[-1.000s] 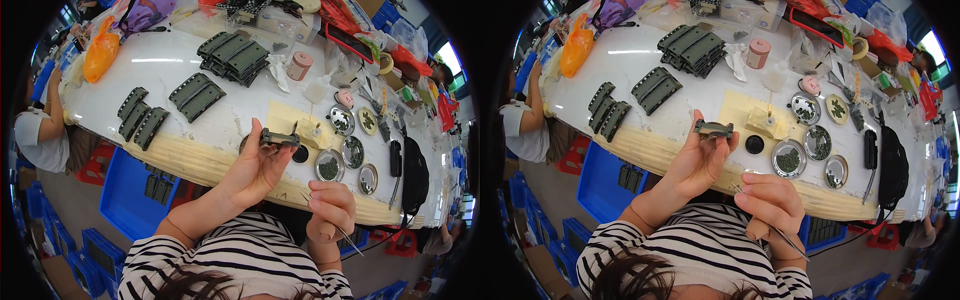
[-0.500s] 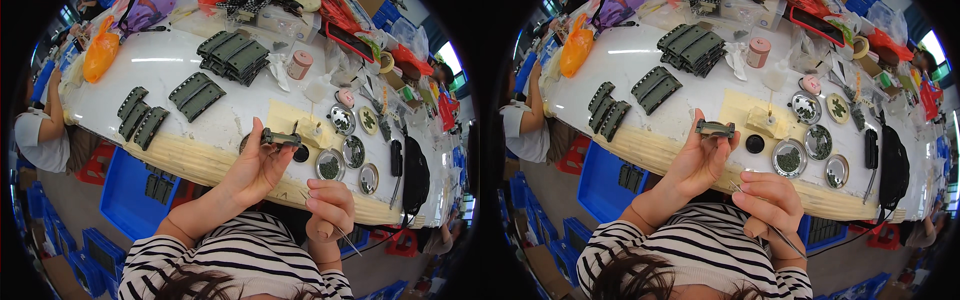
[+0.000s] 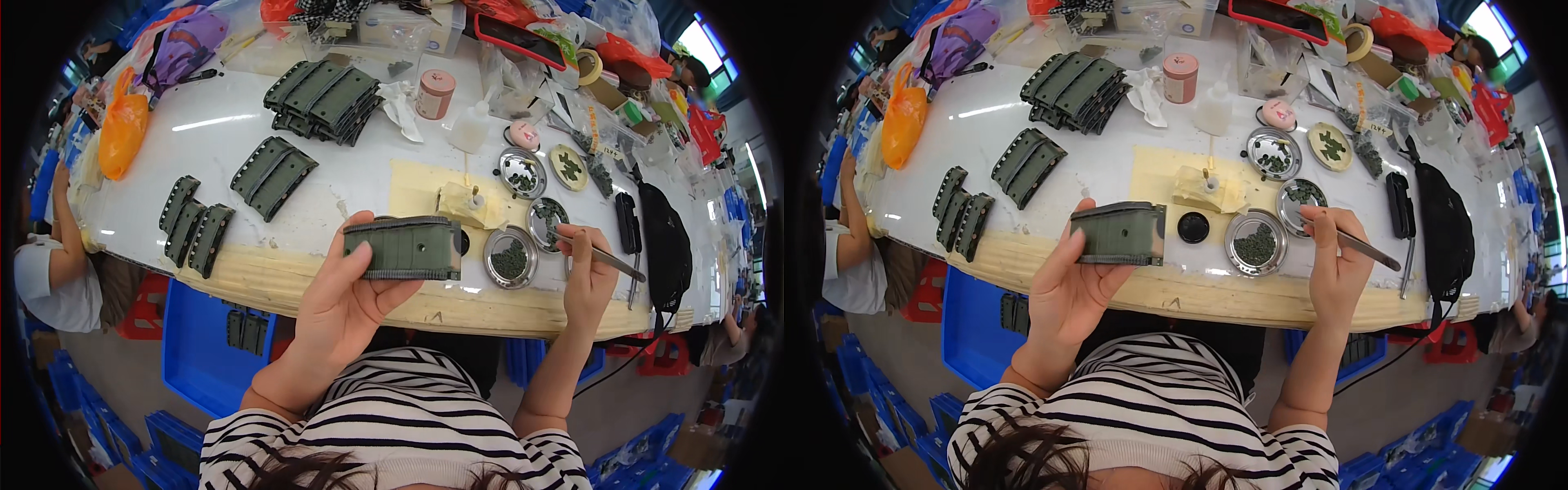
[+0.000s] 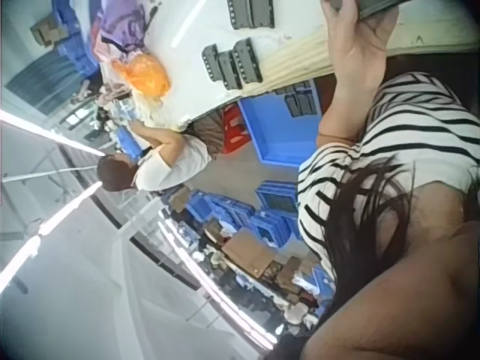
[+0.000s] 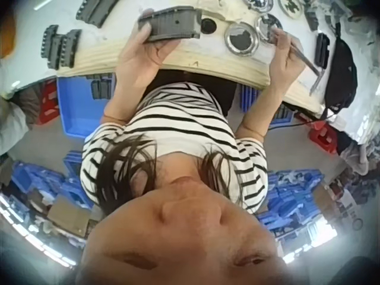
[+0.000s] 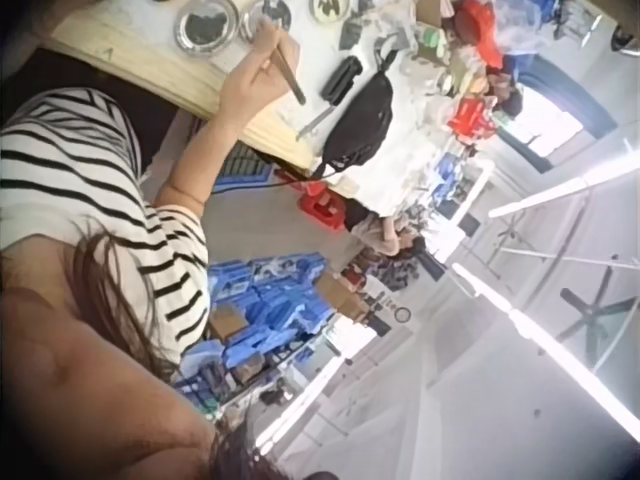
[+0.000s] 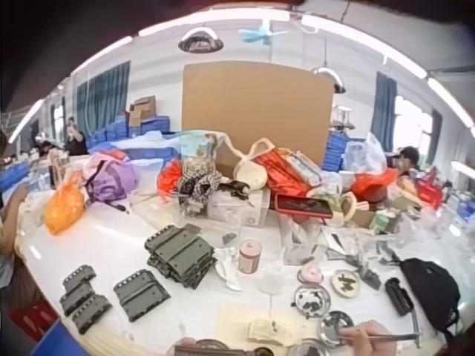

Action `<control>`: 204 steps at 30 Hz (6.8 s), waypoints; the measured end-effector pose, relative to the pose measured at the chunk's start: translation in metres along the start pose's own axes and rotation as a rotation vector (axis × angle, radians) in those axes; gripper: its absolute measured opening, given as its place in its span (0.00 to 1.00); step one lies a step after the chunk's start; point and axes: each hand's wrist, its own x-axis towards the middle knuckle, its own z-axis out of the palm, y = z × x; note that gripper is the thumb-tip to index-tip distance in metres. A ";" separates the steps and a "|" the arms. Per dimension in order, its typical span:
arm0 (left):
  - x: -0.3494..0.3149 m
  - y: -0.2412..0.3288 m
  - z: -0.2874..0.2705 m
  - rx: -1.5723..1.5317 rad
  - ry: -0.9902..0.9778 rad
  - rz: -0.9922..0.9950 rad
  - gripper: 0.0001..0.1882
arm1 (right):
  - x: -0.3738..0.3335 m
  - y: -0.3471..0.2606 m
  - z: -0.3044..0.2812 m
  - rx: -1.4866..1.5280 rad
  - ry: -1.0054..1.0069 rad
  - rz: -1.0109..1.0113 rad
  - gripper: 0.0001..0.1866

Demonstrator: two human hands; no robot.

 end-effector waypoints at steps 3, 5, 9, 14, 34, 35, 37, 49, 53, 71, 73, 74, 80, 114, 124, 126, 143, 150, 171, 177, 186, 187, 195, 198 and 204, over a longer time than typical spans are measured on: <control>-0.003 -0.005 -0.011 0.070 0.036 -0.031 0.17 | 0.012 0.013 -0.005 -0.108 -0.044 0.027 0.09; -0.003 -0.005 -0.014 0.053 0.052 -0.075 0.17 | 0.021 0.015 -0.007 -0.201 -0.106 0.017 0.09; -0.001 -0.005 -0.013 -0.034 -0.001 -0.198 0.18 | 0.041 0.007 -0.001 -0.286 -0.234 0.042 0.10; 0.000 -0.008 -0.020 -0.117 -0.059 -0.230 0.21 | 0.056 0.011 0.003 -0.414 -0.343 0.029 0.10; 0.001 -0.014 0.004 0.221 -0.026 -0.145 0.20 | 0.012 -0.045 0.018 -0.172 -0.170 -0.635 0.08; 0.002 -0.014 0.003 0.226 -0.037 -0.187 0.17 | 0.007 -0.058 0.021 -0.229 -0.217 -0.730 0.09; 0.004 -0.015 -0.002 0.241 -0.060 -0.272 0.12 | -0.007 -0.073 0.030 -0.344 -0.283 -0.894 0.14; 0.007 -0.023 -0.015 0.394 -0.187 -0.152 0.13 | -0.026 -0.072 0.053 -0.284 -0.373 -0.947 0.10; 0.005 -0.019 -0.010 0.398 -0.177 -0.176 0.13 | -0.009 -0.074 0.044 0.130 -0.532 -0.393 0.10; 0.008 -0.021 -0.012 0.698 -0.203 0.070 0.08 | -0.009 -0.066 0.055 0.339 -0.575 0.020 0.22; 0.008 -0.021 -0.012 0.730 -0.208 0.086 0.08 | -0.011 -0.065 0.056 0.373 -0.567 0.049 0.22; 0.008 -0.021 -0.012 0.743 -0.207 0.089 0.08 | -0.011 -0.065 0.057 0.390 -0.563 0.064 0.22; 0.005 -0.021 -0.004 0.534 -0.114 0.053 0.16 | -0.012 -0.066 0.051 0.468 -0.488 0.009 0.19; -0.005 -0.026 -0.016 0.739 -0.200 0.135 0.22 | -0.010 -0.069 0.038 -0.338 -0.356 -0.995 0.11; -0.006 -0.023 -0.014 0.718 -0.201 0.079 0.22 | -0.005 -0.061 0.038 -0.233 -0.392 -0.973 0.21; -0.006 -0.021 -0.012 0.694 -0.184 0.022 0.22 | -0.005 -0.059 0.038 -0.171 -0.382 -0.941 0.22; -0.006 -0.023 -0.011 0.512 -0.213 -0.060 0.21 | -0.004 -0.064 0.031 -0.175 -0.419 -0.814 0.15; -0.007 -0.024 -0.013 0.492 -0.204 -0.078 0.21 | -0.004 -0.062 0.032 -0.188 -0.424 -0.849 0.14; -0.001 -0.022 -0.007 0.536 -0.085 -0.014 0.24 | -0.001 -0.028 -0.023 -0.095 -0.028 -0.333 0.09; 0.000 -0.023 -0.009 0.513 -0.130 -0.074 0.25 | 0.002 0.011 -0.064 -0.502 -0.071 0.074 0.13; -0.002 -0.031 -0.005 0.548 -0.197 0.063 0.34 | 0.003 0.018 -0.057 -0.557 -0.121 0.198 0.13; -0.003 -0.032 -0.006 0.546 -0.193 0.060 0.32 | 0.004 0.018 -0.057 -0.552 -0.124 0.193 0.13; -0.003 -0.031 -0.011 0.544 -0.223 -0.012 0.10 | 0.003 0.013 -0.058 -0.583 -0.156 0.181 0.12; -0.002 -0.032 -0.013 0.597 -0.210 -0.023 0.09 | 0.003 0.009 -0.058 -0.596 -0.169 0.135 0.11; 0.003 -0.033 -0.007 0.528 -0.181 -0.260 0.14 | -0.007 -0.040 -0.020 -0.032 -0.187 -0.226 0.06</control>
